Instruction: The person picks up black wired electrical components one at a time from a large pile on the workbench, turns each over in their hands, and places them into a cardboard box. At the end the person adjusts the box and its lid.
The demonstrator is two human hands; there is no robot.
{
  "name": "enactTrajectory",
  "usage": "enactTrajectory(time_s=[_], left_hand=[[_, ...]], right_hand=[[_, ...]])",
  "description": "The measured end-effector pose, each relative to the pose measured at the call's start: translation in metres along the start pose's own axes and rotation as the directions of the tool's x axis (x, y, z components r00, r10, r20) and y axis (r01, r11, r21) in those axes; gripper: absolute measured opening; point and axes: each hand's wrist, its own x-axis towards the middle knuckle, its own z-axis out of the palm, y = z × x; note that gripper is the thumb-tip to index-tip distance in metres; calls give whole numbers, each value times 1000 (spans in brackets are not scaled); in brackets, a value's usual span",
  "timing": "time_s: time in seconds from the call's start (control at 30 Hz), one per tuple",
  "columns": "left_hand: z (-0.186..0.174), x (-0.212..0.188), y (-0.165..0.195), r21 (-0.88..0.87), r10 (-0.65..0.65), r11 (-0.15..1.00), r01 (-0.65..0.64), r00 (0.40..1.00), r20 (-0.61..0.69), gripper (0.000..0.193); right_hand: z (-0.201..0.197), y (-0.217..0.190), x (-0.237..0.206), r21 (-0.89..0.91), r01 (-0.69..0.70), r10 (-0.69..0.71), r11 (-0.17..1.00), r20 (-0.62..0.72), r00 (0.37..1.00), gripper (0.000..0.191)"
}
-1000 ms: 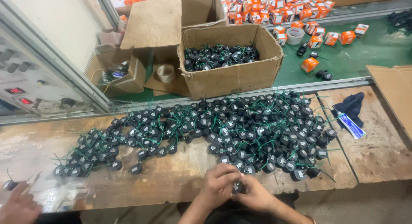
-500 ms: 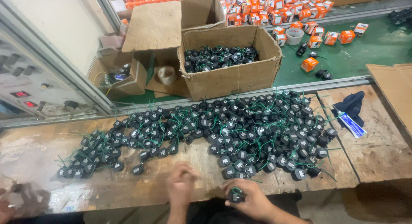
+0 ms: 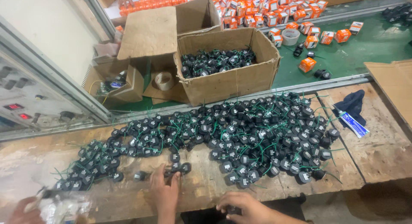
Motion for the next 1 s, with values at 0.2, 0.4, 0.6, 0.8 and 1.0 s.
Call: enactTrajectory(time_s=[0.2,0.4,0.6,0.8,1.0], left_hand=[[4,15,16,-33,-55,998,54,997,-45,30],[5,9,33,-291,72,944,-155,958,-276,20],[4,-13,81,-788,-49,606,108,994,99,33],[8,-13,117,-683,469,676,-278,876,108,27],[12,-36,73,-793,534,579,-191,824,191,24]], right_hand=[[3,1,0,27,-6,6,1000,14,1000,30],[-2,2,-5,39,-91,96,995,-155,983,40],[0,-8,5,71,-75,92,995,-278,956,82],[9,-2,15,458,-478,593,750,-143,793,64],[4,19,-3,8,-241,225,970,-392,892,40]])
